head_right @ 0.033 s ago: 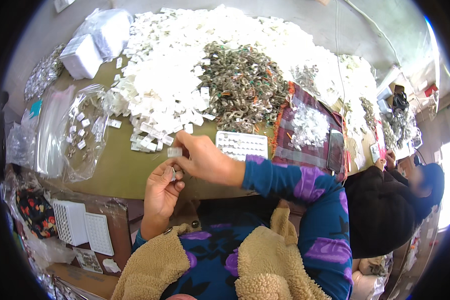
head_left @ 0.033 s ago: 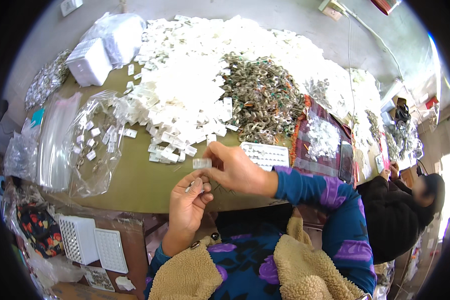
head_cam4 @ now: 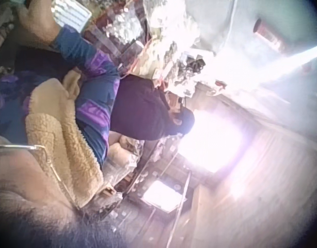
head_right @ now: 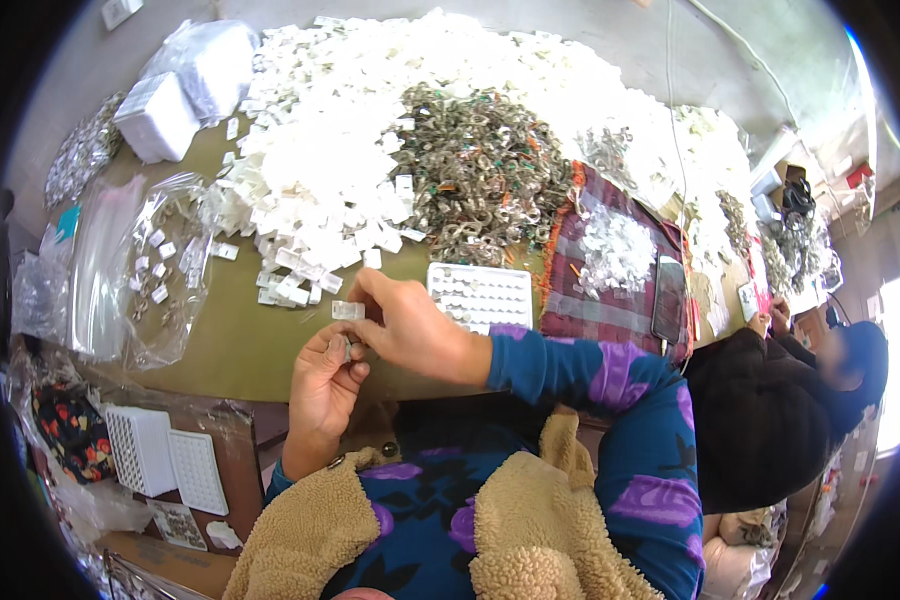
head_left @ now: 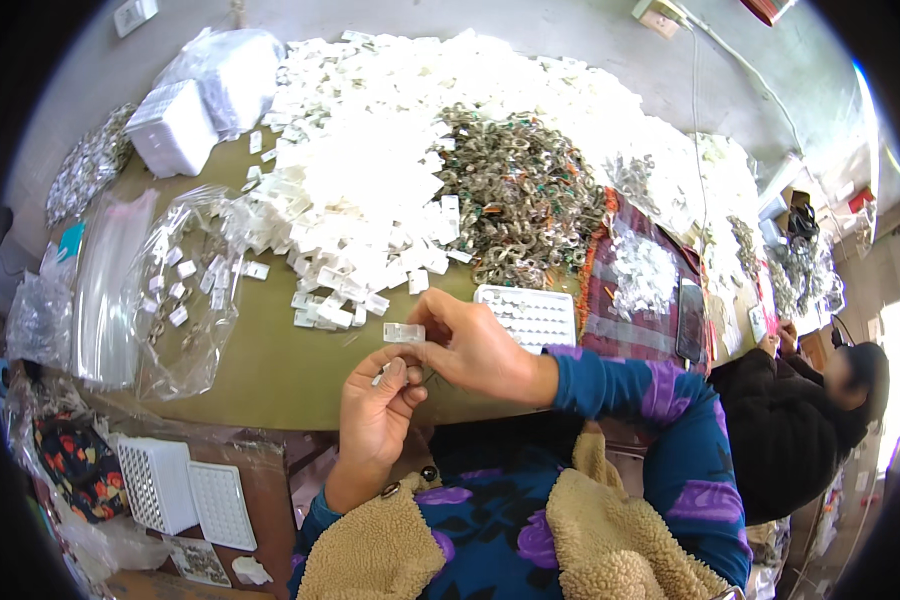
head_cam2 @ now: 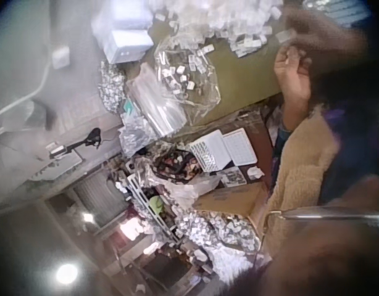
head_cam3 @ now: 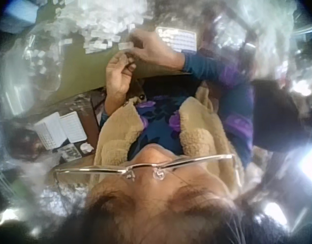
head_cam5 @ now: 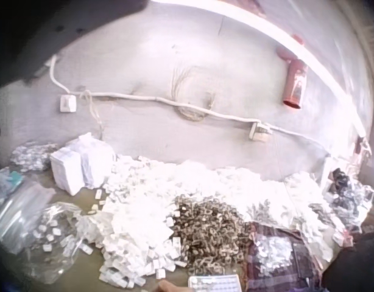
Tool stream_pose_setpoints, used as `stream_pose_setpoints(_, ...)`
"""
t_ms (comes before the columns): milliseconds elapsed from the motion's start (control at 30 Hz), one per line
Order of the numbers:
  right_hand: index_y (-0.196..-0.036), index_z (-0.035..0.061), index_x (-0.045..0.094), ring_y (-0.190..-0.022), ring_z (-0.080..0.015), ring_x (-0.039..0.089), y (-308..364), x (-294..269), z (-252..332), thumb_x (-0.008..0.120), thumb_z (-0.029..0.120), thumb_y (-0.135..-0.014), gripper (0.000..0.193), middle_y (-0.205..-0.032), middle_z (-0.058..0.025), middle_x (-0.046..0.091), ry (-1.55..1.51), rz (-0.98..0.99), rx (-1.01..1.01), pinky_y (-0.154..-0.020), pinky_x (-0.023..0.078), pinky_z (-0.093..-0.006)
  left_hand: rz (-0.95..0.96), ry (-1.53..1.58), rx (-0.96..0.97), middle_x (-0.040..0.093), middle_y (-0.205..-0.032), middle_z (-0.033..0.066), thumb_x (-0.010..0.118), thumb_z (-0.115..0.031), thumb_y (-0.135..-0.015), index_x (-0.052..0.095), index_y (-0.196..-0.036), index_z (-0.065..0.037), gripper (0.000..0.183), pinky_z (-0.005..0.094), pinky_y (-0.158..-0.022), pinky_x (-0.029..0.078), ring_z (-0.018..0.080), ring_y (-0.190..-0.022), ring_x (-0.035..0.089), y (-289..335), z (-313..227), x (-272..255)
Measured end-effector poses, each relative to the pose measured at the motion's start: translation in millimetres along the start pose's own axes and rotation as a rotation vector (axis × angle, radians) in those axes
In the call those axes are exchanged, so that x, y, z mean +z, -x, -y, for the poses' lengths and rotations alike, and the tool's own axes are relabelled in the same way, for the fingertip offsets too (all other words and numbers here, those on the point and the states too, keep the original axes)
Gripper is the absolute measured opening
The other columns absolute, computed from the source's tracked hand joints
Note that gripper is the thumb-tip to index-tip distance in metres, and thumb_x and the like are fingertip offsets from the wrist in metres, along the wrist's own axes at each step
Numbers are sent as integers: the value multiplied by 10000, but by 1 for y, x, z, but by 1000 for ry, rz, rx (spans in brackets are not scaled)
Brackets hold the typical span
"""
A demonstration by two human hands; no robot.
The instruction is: The person repeatedly picks small white rectangular electronic components and metallic circular parts from a table, inserts the metal part into the white component, and places the assembled unit into a white tray. The person continues this repetitive assembly cycle throughout the clip.
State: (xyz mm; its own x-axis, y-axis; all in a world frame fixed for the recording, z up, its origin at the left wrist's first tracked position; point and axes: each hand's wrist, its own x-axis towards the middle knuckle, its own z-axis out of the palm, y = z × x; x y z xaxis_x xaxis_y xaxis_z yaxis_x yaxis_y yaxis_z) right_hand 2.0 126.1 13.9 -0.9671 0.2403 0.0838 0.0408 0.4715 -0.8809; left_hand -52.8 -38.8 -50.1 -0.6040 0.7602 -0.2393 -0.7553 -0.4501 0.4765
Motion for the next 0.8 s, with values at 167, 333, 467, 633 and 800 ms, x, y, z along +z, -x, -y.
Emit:
stream_pose_setpoints(167, -977, -15, 622, -703, -83, 609, 32, 4, -8, 735, 60, -858, 181, -786, -46, 655, -338, -145, 238, -620, 504, -255, 78, 74, -13, 670, -972, 79, 633, -70, -961, 620, -1140, 7, 195, 244, -692, 581, 121, -815, 654, -7, 22, 10)
stream_pose_setpoints(333, -1057, -26, 638, -771, -79, 613, 41, 12, -11, 742, 36, -870, 223, -888, -47, 667, -607, -230, 231, -677, 511, -236, 69, 190, -94, 659, -1023, 75, 633, -97, -968, 571, -1203, -3, 260, 238, -677, 577, 109, -820, 645, -15, 26, 13)
stream_pose_setpoints(467, -1103, -12, 670, -773, -143, 640, 43, -14, -13, 761, 32, -840, 282, -922, -78, 683, -96, -88, -108, -705, 523, -276, 75, 101, -35, 655, -1036, 105, 635, -162, -977, 569, -1200, -6, 280, 228, -631, 566, 107, -782, 631, -18, 23, 14)
stream_pose_setpoints(633, -1012, -23, 642, -707, -254, 623, 33, -89, -44, 746, 31, -794, 248, -876, -146, 621, 372, -446, 95, -634, 508, -354, 80, 6, 34, 659, -1101, 199, 638, -198, -977, 581, -1120, -14, 240, 242, -490, 561, 152, -725, 688, -20, 13, 11)
stream_pose_setpoints(800, -914, -31, 672, -695, -237, 617, 19, -95, -76, 783, 99, -785, 214, -853, -142, 633, 358, -431, 125, -627, 500, -346, -1, -67, 26, 674, -1070, 184, 666, -126, -951, 588, -1141, 0, 241, 250, -532, 597, 179, -754, 715, -22, 16, 8)
